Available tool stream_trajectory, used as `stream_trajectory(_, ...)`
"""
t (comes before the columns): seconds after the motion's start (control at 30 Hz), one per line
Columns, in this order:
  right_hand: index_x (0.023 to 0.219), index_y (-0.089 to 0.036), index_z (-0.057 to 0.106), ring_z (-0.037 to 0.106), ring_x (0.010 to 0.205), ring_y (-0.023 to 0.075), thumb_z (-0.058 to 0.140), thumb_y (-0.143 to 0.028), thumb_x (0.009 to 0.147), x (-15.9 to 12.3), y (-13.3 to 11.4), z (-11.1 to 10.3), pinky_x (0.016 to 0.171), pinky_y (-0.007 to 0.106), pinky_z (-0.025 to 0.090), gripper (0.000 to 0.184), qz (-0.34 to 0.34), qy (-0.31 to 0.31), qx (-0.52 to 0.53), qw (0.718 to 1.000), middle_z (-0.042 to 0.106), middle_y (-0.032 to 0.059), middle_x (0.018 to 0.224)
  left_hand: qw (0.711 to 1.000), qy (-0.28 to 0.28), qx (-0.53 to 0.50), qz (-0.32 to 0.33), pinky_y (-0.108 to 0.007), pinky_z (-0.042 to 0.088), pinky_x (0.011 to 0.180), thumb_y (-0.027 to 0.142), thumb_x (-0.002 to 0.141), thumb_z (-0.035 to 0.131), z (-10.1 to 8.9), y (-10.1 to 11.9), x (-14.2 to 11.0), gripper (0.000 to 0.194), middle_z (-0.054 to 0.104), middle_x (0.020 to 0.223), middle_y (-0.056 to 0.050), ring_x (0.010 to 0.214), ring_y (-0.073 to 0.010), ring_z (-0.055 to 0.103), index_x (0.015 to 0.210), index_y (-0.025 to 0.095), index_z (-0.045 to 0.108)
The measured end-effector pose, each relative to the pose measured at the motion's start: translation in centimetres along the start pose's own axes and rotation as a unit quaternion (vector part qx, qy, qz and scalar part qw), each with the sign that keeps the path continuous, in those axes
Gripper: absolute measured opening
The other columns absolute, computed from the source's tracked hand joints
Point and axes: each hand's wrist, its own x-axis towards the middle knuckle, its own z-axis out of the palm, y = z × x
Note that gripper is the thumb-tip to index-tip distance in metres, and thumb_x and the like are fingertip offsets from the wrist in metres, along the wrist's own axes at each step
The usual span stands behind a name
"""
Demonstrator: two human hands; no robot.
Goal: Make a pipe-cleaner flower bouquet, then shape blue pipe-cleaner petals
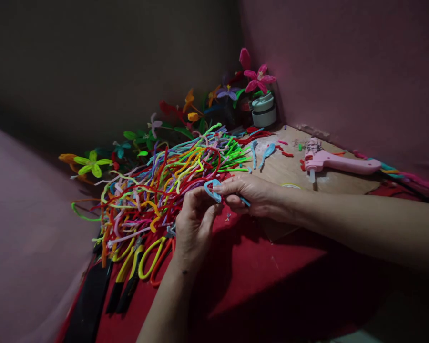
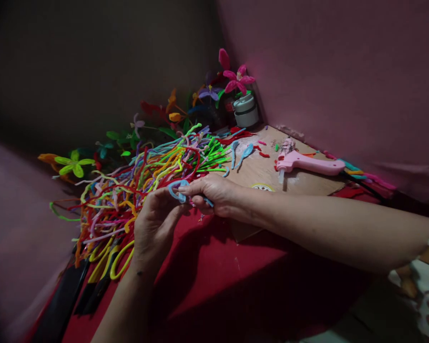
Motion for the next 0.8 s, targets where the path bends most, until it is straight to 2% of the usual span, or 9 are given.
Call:
stream_trajectory(0.1, 0.063, -0.01, 0.057, 0.034, 0.032, 0.0024, 0.054, -0.012, 0.075, 0.1, 0.0, 0.1, 0.033, 0.014, 0.022, 0.013, -0.016, 0.028, 0.007, 0.999, 0.044, -0.0045, 0.04, 1.0, 0.003, 0.023, -0.014, -0.023, 0.046, 0.065, 0.016, 0.076, 0.057, 0.2, -0.1, -0.1, 0.022, 0.061, 0.085, 0.0, 0.068, -0.0109, 0.057, 0.097, 0.021, 0.051)
stream_trajectory(0.17, 0.062, -0.009, 0.057, 0.043, 0.04, 0.0032, 0.055, -0.008, 0.073, 0.2, 0.0, 0.2, 0.039, 0.014, 0.031, 0.011, -0.046, 0.055, 0.011, 0.997, 0.05, -0.0018, 0.048, 0.999, -0.011, 0.023, -0.023, -0.023, 0.045, 0.066, 0.017, 0.077, 0.056, 0.4, -0.2, 0.0, 0.023, 0.061, 0.086, -0.001, 0.072, -0.0115, 0.057, 0.099, 0.021, 0.05)
stream_trajectory(0.23, 0.061, -0.009, 0.056, 0.047, 0.044, 0.0046, 0.055, -0.007, 0.074, 0.3, 0.1, 0.2, 0.043, 0.015, 0.035, 0.013, -0.062, 0.075, 0.004, 0.995, 0.053, -0.0001, 0.052, 0.999, -0.028, 0.015, -0.039, -0.022, 0.044, 0.064, 0.017, 0.077, 0.056, 0.4, -0.2, 0.0, 0.028, 0.06, 0.081, 0.0, 0.071, -0.0113, 0.057, 0.103, 0.022, 0.048)
stream_trajectory(0.37, 0.059, -0.01, 0.053, 0.043, 0.039, 0.0054, 0.051, -0.007, 0.077, 0.3, 0.1, 0.3, 0.04, 0.018, 0.033, 0.019, -0.058, 0.093, 0.005, 0.994, 0.049, -0.0012, 0.048, 0.99, -0.082, -0.048, -0.108, -0.018, 0.039, 0.052, 0.017, 0.076, 0.058, 0.4, 0.3, 0.0, 0.045, 0.054, 0.067, 0.004, 0.057, -0.0084, 0.049, 0.117, 0.024, 0.04)
stream_trajectory(0.5, 0.06, -0.011, 0.052, 0.042, 0.038, 0.0053, 0.049, -0.005, 0.077, 0.2, -0.1, 0.2, 0.039, 0.018, 0.031, 0.018, -0.053, 0.101, 0.031, 0.993, 0.049, -0.0015, 0.048, 0.975, -0.12, -0.118, -0.144, -0.016, 0.035, 0.046, 0.016, 0.075, 0.06, 0.0, 0.9, 0.2, 0.051, 0.052, 0.068, 0.003, 0.053, -0.0063, 0.045, 0.121, 0.024, 0.039)
stream_trajectory(0.63, 0.059, -0.01, 0.054, 0.045, 0.04, 0.0062, 0.05, -0.006, 0.076, 0.1, -0.2, 0.1, 0.041, 0.019, 0.034, 0.018, -0.068, 0.107, 0.002, 0.992, 0.052, -0.0002, 0.049, 0.971, -0.116, -0.11, -0.18, -0.017, 0.037, 0.046, 0.017, 0.073, 0.062, -0.8, 1.0, 0.5, 0.044, 0.052, 0.067, 0.004, 0.053, -0.0064, 0.046, 0.115, 0.022, 0.046)
stream_trajectory(0.73, 0.053, -0.01, 0.053, 0.045, 0.04, 0.0058, 0.054, -0.008, 0.074, 0.0, -0.2, 0.3, 0.041, 0.018, 0.033, 0.022, -0.111, 0.125, -0.044, 0.985, 0.051, -0.0008, 0.047, 0.964, -0.113, -0.077, -0.227, -0.018, 0.041, 0.052, 0.018, 0.071, 0.066, -1.1, 0.8, 0.6, 0.032, 0.057, 0.075, 0.0, 0.059, -0.0071, 0.052, 0.101, 0.017, 0.055)
stream_trajectory(0.8, 0.049, -0.01, 0.051, 0.043, 0.038, 0.0052, 0.056, -0.01, 0.072, -0.1, -0.1, 0.4, 0.04, 0.018, 0.031, 0.024, -0.124, 0.133, -0.052, 0.982, 0.049, -0.0018, 0.044, 0.964, -0.094, -0.087, -0.235, -0.017, 0.042, 0.052, 0.019, 0.07, 0.067, -0.9, 0.7, 0.7, 0.025, 0.059, 0.077, 0.0, 0.058, -0.0064, 0.053, 0.093, 0.015, 0.058)
